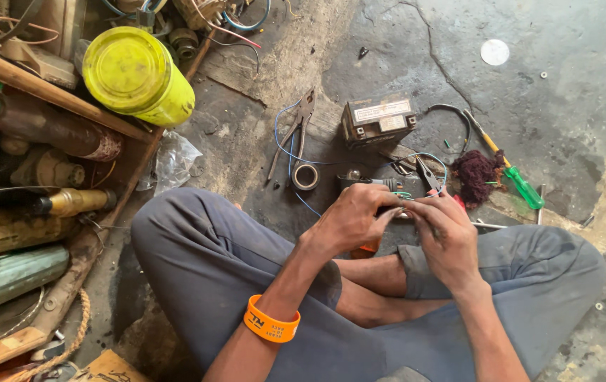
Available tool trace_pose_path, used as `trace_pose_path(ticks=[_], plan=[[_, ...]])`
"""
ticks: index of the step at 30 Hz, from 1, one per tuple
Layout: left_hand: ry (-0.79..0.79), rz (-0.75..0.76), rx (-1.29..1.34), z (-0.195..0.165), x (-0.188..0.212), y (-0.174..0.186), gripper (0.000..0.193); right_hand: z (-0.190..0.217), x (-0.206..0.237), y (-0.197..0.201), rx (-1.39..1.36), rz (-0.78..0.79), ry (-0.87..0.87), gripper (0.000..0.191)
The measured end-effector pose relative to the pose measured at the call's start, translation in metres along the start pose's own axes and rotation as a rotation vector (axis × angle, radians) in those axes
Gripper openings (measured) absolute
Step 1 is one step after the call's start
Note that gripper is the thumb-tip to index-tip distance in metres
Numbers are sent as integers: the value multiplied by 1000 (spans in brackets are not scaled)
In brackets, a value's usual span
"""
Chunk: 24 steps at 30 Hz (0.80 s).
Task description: The person sits on the workshop floor and repairs a small electrical component with attached wires. They strip and twist wire ends with pliers, wrap connections with electrical tape, and use a screwdriver on the component while handling wires and connectors.
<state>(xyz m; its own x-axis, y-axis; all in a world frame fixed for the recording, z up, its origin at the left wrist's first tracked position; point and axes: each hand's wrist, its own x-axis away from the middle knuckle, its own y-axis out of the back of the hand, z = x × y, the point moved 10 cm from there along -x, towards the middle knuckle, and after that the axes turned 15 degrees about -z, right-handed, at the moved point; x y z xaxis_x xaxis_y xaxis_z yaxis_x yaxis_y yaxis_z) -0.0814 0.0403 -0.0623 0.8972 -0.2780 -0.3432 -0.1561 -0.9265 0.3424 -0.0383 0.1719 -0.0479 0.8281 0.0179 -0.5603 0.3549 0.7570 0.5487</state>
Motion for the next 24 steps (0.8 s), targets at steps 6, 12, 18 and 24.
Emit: trace_pose_path(ticks=[6,12,18,24], plan=[[-98,57,-213,-12,4,-10,8,-80,48,-42,-471,196,-830,18],[6,-18,-135,0,2,3,15,-53,17,-13,-199,166,-534,22],[37,-37,-37,12,0,-3,19,-7,-10,1,-111,21,-201,24],[173,19,-5,27,2,-9,22,8,-10,5,-88,5,-16,28]])
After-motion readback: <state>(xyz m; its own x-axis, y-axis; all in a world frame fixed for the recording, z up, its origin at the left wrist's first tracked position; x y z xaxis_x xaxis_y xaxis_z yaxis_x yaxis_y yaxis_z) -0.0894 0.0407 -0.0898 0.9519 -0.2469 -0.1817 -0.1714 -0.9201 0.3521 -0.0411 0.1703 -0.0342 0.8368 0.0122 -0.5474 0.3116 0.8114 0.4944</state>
